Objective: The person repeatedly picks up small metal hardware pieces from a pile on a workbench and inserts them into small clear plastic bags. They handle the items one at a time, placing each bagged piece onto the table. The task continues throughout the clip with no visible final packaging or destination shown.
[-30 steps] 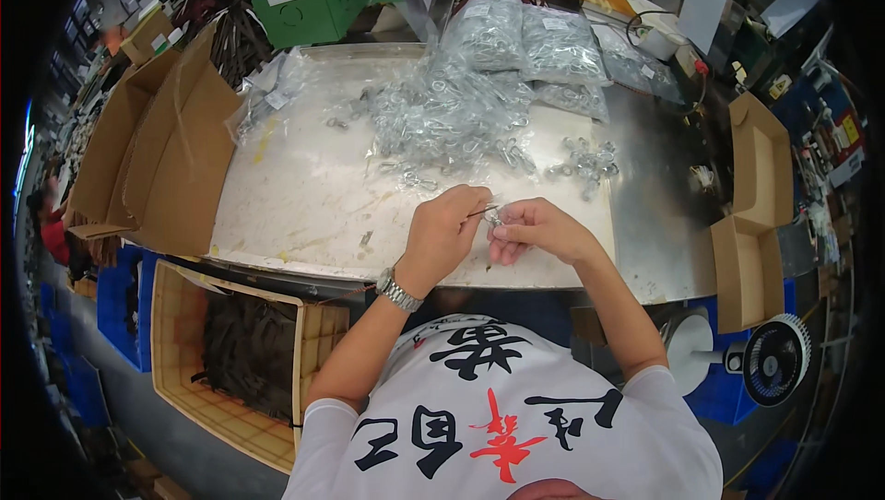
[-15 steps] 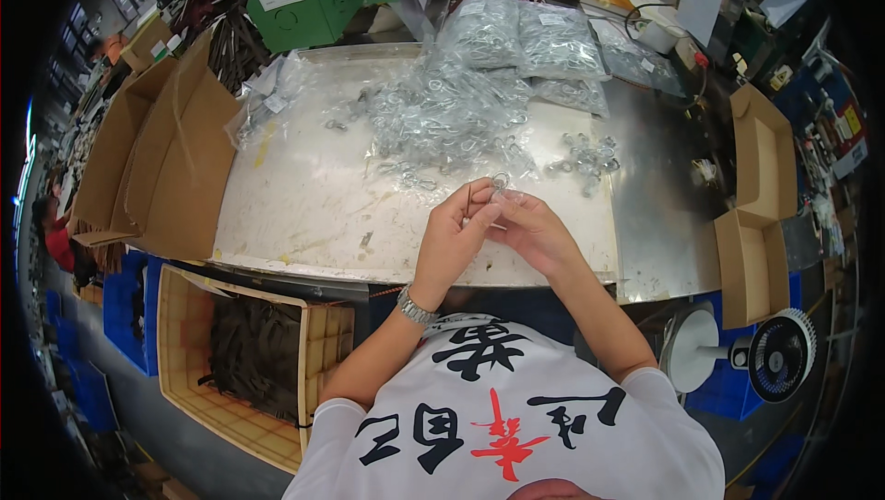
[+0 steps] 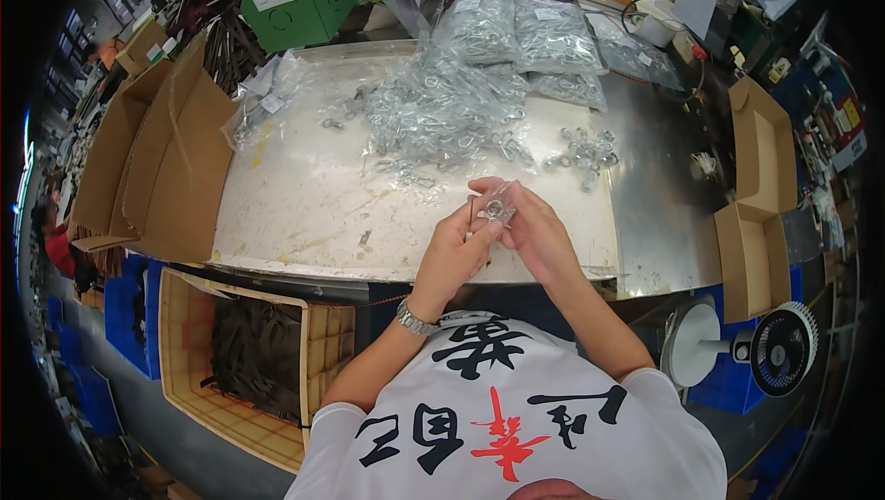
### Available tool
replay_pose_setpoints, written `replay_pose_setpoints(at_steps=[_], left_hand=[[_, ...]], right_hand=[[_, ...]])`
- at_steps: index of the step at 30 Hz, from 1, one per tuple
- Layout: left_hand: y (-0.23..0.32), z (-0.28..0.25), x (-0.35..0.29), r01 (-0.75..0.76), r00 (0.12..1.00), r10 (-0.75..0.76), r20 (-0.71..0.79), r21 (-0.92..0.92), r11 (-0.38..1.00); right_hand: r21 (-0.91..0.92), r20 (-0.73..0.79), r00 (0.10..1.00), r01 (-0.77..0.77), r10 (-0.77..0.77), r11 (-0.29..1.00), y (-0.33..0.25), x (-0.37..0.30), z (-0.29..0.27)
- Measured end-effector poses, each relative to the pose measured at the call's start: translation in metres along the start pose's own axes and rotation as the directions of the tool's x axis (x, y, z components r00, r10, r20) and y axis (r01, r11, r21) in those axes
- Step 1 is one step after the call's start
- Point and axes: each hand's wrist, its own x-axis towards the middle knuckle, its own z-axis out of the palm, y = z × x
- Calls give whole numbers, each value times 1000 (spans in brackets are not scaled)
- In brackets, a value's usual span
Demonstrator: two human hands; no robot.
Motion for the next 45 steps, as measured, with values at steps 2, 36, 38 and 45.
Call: replay_pose_setpoints(at_steps=[2,36,38,45], left_hand=[[0,-2,1,-13,1000,14,-16,52,999],[1,-17,-5,-141,947,156,-281,71,987],[-1,-16,-4,-156,947,169,-274,69,985],[8,4,-7,-180,943,203,-265,107,978]], right_hand=[[92,-15,1000,-11,13,996,3,-1,2],[34,-106,993,53,-49,998,11,2,10],[14,-144,988,51,-49,999,14,1,11],[-19,-85,995,42,-44,999,17,1,10]])
